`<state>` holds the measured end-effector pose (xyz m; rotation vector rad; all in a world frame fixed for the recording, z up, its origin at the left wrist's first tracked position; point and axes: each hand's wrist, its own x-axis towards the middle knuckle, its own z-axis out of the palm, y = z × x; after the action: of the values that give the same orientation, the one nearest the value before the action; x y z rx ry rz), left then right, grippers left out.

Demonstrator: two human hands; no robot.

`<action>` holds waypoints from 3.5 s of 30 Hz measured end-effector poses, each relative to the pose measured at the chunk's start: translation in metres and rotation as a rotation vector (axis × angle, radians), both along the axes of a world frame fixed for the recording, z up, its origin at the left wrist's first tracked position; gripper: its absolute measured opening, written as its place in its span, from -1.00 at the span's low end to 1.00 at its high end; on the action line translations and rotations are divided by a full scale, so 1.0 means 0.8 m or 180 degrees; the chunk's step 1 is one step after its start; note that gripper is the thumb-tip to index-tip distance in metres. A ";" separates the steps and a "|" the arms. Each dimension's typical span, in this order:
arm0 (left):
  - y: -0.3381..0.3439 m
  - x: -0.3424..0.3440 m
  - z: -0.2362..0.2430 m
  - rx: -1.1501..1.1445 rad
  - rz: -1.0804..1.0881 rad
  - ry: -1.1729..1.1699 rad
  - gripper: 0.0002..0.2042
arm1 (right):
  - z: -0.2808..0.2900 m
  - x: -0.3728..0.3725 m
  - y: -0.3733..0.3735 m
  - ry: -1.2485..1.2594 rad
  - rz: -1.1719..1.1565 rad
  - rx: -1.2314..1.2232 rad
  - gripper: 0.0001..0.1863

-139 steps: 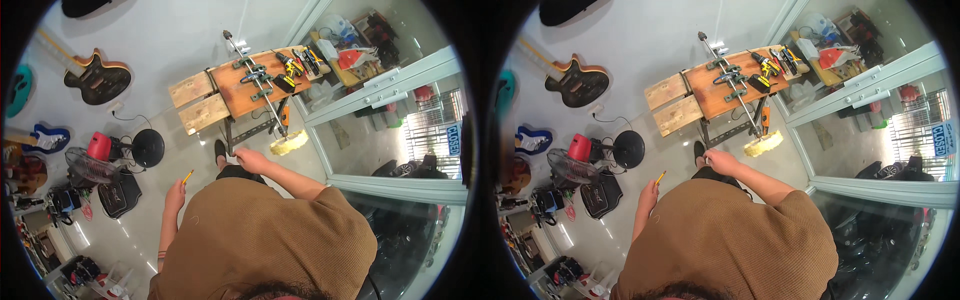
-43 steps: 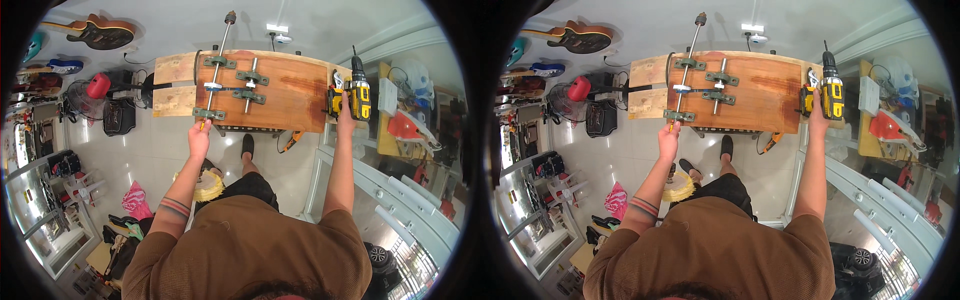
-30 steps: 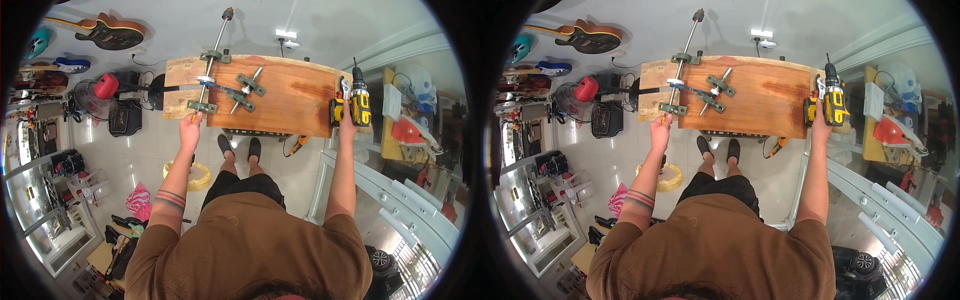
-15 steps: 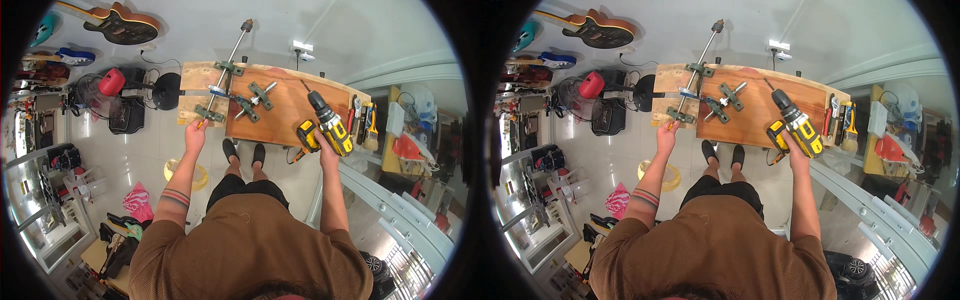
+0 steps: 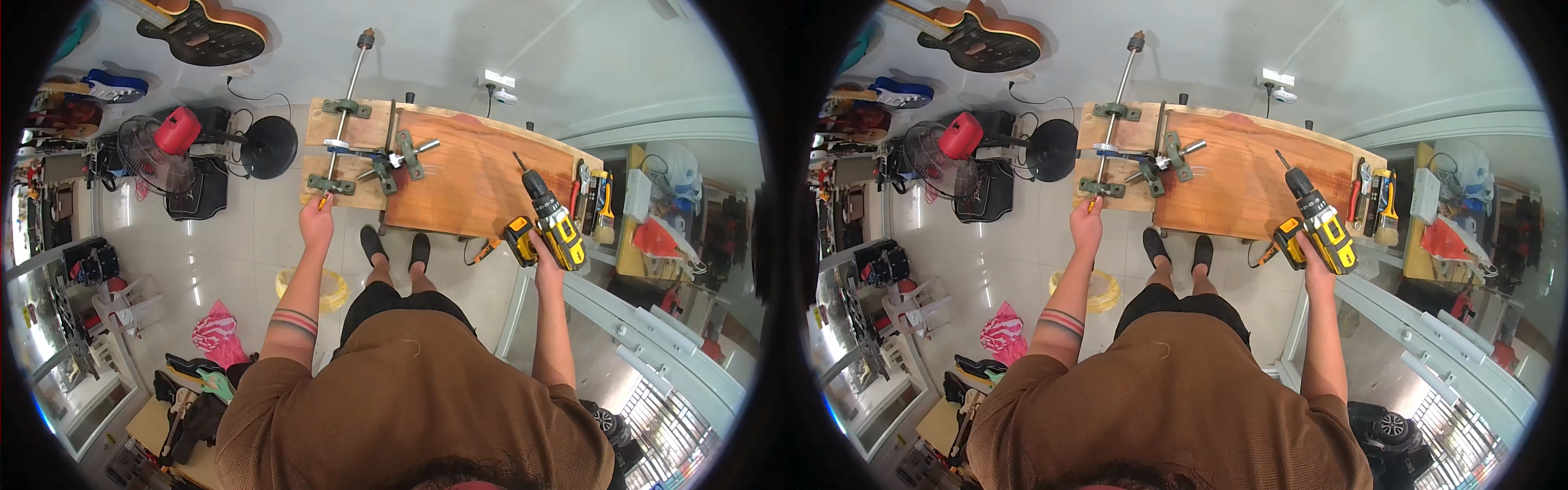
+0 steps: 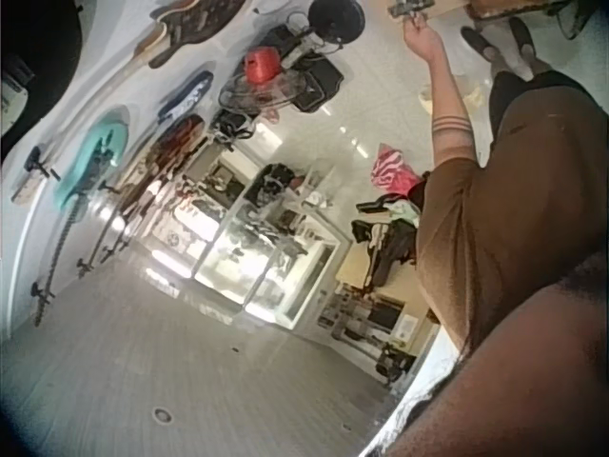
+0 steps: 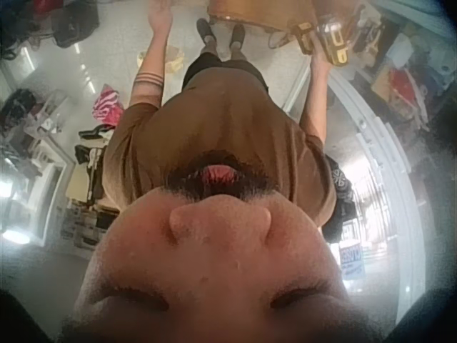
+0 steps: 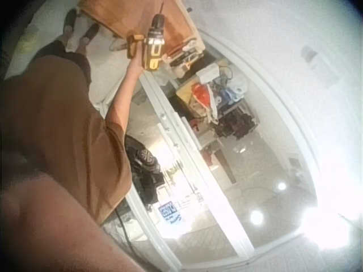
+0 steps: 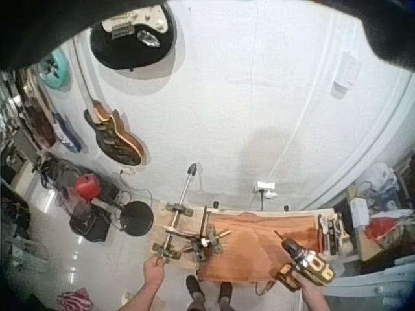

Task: The person marks a wooden board with a pencil while it is held in a metal clamp assembly, then removes the board and carries it to a different workbench to draw a rectangle on it.

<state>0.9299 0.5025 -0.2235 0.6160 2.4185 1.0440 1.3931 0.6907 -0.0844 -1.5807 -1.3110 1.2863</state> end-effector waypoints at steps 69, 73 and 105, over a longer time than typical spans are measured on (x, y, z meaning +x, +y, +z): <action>0.160 0.090 0.081 -0.0800 0.0301 0.1228 -0.43 | -0.119 0.226 0.314 0.0178 -0.0180 -0.1134 -0.59; 0.133 0.122 0.095 -0.0448 0.0083 0.1313 -0.39 | -0.152 0.253 0.315 -0.0562 -0.0069 -0.0942 -0.54; 0.056 0.227 0.079 -0.0854 0.0127 0.0398 -0.62 | -0.021 0.147 0.293 -0.3943 0.1010 0.0842 -0.46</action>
<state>1.1114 0.5473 -0.1602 0.5562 2.6290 0.6956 1.5108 0.9253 -0.1012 -2.0671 -2.3923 0.1022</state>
